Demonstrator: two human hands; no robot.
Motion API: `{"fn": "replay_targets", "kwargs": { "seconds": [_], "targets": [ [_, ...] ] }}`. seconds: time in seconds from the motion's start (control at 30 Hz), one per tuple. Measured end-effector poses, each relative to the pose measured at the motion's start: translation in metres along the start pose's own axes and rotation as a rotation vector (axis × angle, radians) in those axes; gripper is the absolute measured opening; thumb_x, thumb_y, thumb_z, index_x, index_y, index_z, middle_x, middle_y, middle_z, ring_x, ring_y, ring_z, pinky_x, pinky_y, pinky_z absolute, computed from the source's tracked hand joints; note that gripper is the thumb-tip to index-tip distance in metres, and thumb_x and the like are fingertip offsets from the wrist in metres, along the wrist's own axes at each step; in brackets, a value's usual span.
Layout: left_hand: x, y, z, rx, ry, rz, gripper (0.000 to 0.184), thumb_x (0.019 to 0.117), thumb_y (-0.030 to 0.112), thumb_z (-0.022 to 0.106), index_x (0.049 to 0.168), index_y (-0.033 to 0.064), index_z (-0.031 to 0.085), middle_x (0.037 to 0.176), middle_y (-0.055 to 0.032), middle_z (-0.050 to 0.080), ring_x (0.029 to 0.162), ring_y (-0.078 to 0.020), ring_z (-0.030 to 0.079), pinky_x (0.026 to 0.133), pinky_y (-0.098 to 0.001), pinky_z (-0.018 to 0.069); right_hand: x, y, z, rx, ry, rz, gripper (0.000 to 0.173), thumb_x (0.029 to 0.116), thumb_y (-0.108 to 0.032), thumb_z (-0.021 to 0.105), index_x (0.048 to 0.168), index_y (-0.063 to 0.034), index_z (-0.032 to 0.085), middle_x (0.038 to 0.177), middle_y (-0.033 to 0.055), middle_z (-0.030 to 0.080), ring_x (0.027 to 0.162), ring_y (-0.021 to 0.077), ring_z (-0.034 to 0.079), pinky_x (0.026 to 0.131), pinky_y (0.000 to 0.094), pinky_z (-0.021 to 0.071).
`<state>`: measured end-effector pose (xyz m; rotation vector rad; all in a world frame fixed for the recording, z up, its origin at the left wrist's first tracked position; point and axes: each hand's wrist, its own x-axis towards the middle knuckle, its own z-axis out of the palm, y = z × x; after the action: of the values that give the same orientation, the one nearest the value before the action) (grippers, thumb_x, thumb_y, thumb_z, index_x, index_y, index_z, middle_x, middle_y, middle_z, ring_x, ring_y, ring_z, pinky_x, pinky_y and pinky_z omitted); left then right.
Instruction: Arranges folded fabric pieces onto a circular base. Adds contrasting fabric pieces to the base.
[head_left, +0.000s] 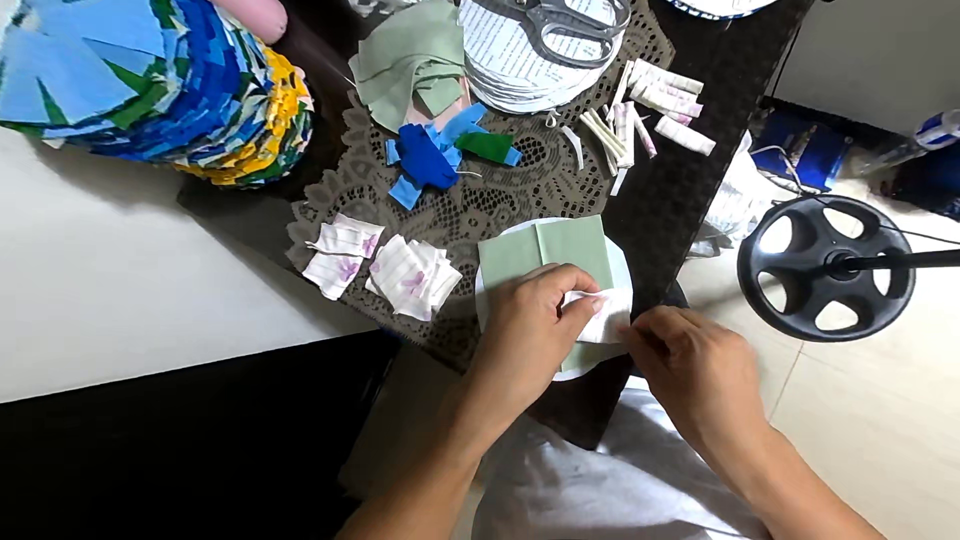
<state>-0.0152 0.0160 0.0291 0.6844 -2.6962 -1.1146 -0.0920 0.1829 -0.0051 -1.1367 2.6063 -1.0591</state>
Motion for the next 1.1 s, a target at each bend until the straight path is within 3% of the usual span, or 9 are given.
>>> {"fn": "replay_targets", "kwargs": {
  "seconds": [0.3,0.47,0.57,0.7,0.9,1.0,1.1],
  "targets": [
    [0.013,-0.005,0.002,0.066,-0.046,0.111,0.005,0.0903,0.017,0.075,0.092,0.0119,0.076,0.08,0.0039,0.065,0.061,0.0011,0.051,0.054,-0.0146,0.0412,-0.015,0.015,-0.007,0.076,-0.026,0.034,0.039,0.0992,-0.04,0.059,0.079,-0.0083,0.069,0.064,0.0026,0.061,0.055,0.0144,0.058,0.05,0.0321,0.0451],
    [0.014,-0.004,0.0,0.065,-0.058,0.117,0.005,0.09,0.016,0.075,0.093,0.0118,0.076,0.082,0.0036,0.066,0.06,0.0018,0.051,0.053,-0.0135,0.0414,-0.022,0.025,-0.006,0.175,0.07,0.013,0.024,0.0994,-0.028,0.062,0.092,-0.0076,0.073,0.076,0.0031,0.066,0.067,0.0089,0.06,0.061,0.0236,0.0488],
    [0.015,-0.003,0.0,0.072,-0.069,0.102,0.006,0.0899,0.017,0.075,0.094,0.0125,0.075,0.08,0.0042,0.065,0.058,0.0013,0.048,0.052,-0.0143,0.0394,-0.016,0.021,0.0,0.113,0.181,-0.066,0.016,0.0974,-0.021,0.064,0.098,-0.0098,0.076,0.089,0.0077,0.068,0.084,0.0184,0.063,0.074,0.0307,0.0489],
    [0.016,-0.004,0.0,0.085,-0.065,0.089,0.008,0.089,0.017,0.077,0.095,0.0129,0.075,0.073,0.0043,0.063,0.055,0.0004,0.047,0.05,-0.0156,0.0382,-0.008,0.014,0.007,0.05,0.217,-0.121,0.015,0.0967,-0.025,0.064,0.101,-0.0167,0.077,0.11,0.0104,0.068,0.102,0.026,0.059,0.084,0.0407,0.0423],
    [0.015,-0.005,0.0,0.08,-0.063,0.076,0.008,0.0889,0.017,0.077,0.096,0.0137,0.075,0.072,0.0052,0.062,0.054,0.0004,0.045,0.049,-0.0162,0.0364,-0.004,0.014,0.015,-0.056,0.18,-0.059,0.017,0.0914,-0.03,0.065,0.099,-0.0197,0.076,0.139,0.0188,0.059,0.127,0.0412,0.049,0.095,0.0546,0.0369],
    [0.013,-0.002,-0.002,0.05,-0.094,0.023,0.019,0.089,0.013,0.076,0.108,0.0132,0.072,0.08,0.0029,0.066,0.058,-0.0007,0.054,0.052,-0.017,0.0443,-0.007,0.019,0.018,-0.007,0.163,-0.036,0.02,0.0916,-0.033,0.066,0.103,-0.0206,0.076,0.142,0.0199,0.056,0.129,0.0421,0.048,0.096,0.0554,0.0373],
    [0.009,0.003,-0.007,0.058,-0.127,0.0,0.028,0.0912,0.009,0.07,0.119,0.0131,0.066,0.096,-0.0009,0.07,0.073,-0.0046,0.065,0.063,-0.0217,0.0554,-0.008,0.02,0.019,0.02,0.16,-0.03,0.02,0.0929,-0.034,0.066,0.105,-0.0212,0.076,0.143,0.0193,0.055,0.13,0.0406,0.048,0.097,0.0551,0.0366]
  ]
}}
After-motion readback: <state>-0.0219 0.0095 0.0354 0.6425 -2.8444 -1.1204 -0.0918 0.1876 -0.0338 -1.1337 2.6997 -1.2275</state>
